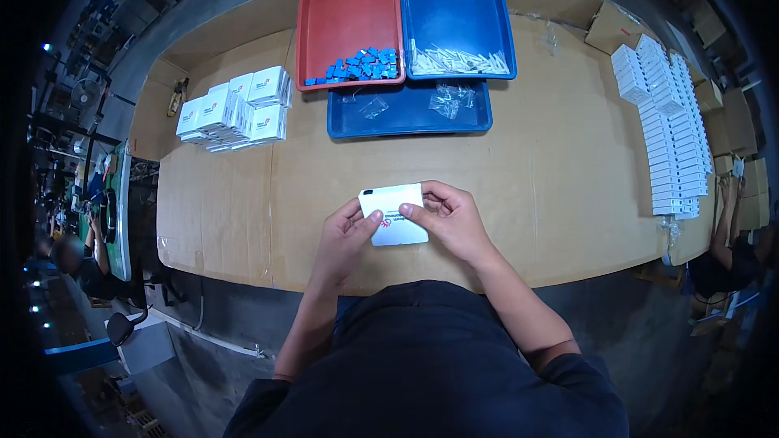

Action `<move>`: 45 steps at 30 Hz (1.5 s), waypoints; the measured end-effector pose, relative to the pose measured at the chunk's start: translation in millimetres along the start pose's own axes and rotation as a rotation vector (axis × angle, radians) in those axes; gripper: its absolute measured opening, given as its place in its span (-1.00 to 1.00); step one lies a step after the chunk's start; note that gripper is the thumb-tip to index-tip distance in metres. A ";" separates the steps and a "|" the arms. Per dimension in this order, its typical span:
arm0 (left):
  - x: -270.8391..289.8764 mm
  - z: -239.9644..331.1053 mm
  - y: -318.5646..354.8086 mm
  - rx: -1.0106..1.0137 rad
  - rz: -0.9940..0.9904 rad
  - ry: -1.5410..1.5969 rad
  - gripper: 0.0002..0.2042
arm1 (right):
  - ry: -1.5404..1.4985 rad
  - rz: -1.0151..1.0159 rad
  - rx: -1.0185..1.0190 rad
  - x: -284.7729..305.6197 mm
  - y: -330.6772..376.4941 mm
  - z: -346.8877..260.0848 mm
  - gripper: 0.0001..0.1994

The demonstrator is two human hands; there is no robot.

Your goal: The person is assembling small electronic component boxes by placing parts inside and folding the cardboard.

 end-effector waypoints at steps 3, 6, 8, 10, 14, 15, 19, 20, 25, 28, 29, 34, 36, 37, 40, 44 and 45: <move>3.5 -10.2 -0.7 0.042 -0.014 -0.011 -0.62 | -0.055 0.014 -0.094 3.1 -0.7 4.0 -0.66; 3.6 -21.9 2.6 0.072 0.012 0.087 -0.64 | -0.056 -0.021 -0.114 6.1 0.3 3.2 -0.69; 3.3 -29.1 2.7 0.068 0.029 0.095 -0.64 | -0.049 -0.027 -0.115 10.4 -5.8 5.1 -0.66; 4.5 -31.7 2.7 0.046 0.032 0.145 -0.61 | -0.154 -0.033 -0.169 14.6 -8.3 13.1 -0.63; -5.3 -22.3 -1.8 -0.111 -0.022 0.273 -0.54 | -0.408 -0.106 -0.252 12.8 -7.6 19.8 -0.60; -5.7 -20.2 -1.5 -0.110 -0.024 0.271 -0.54 | -0.410 -0.106 -0.251 9.8 -7.2 20.5 -0.60; -10.5 -19.9 -1.8 -0.100 -0.221 0.230 -0.53 | -0.520 -0.241 -0.334 -2.9 -5.1 32.7 -0.61; -10.9 -22.4 -2.1 -0.111 -0.240 0.284 -0.55 | -0.434 -0.221 -0.351 -0.8 -5.8 38.9 -0.64; -5.9 -47.2 -12.1 -0.089 -0.013 0.248 -0.66 | -0.080 0.099 -0.194 35.3 -2.5 29.2 -0.69; -15.3 -51.0 -16.6 -0.200 0.176 0.004 -0.62 | 0.255 0.125 0.035 44.7 8.8 31.1 -0.59; -20.1 -52.5 -17.9 -0.189 0.206 -0.026 -0.62 | 0.435 0.177 0.075 39.1 16.0 27.0 -0.51; -58.7 -61.8 -15.4 -0.168 0.089 -0.108 -0.68 | 0.851 0.474 0.213 21.0 37.2 21.7 -0.28; -74.2 -64.2 -14.1 -0.183 0.028 -0.191 -0.69 | 0.833 0.582 0.251 26.1 43.6 28.7 -0.22; -82.7 -63.9 -16.5 -0.198 0.004 -0.279 -0.70 | 0.828 0.612 0.255 33.8 43.6 32.7 -0.22; -96.5 -60.3 -20.6 -0.226 -0.102 -0.400 -0.69 | 0.802 0.626 0.325 53.4 47.7 32.8 -0.19; -115.0 -57.6 -24.7 -0.266 -0.210 -0.444 -0.71 | 0.807 0.564 0.323 81.2 56.1 24.5 -0.12; -121.0 -60.0 -25.3 -0.321 -0.233 -0.340 -0.72 | 0.782 0.553 0.281 89.4 55.9 23.6 -0.11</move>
Point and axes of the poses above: each hand's wrist, its own y-axis away from the middle knuckle, its own x-axis out of the back of the hand, z = x × y, the point moved 2 cm from there along -y, towards the middle knuckle, and after that the axes turned 12 degrees about -x, right-handed, at the moved point
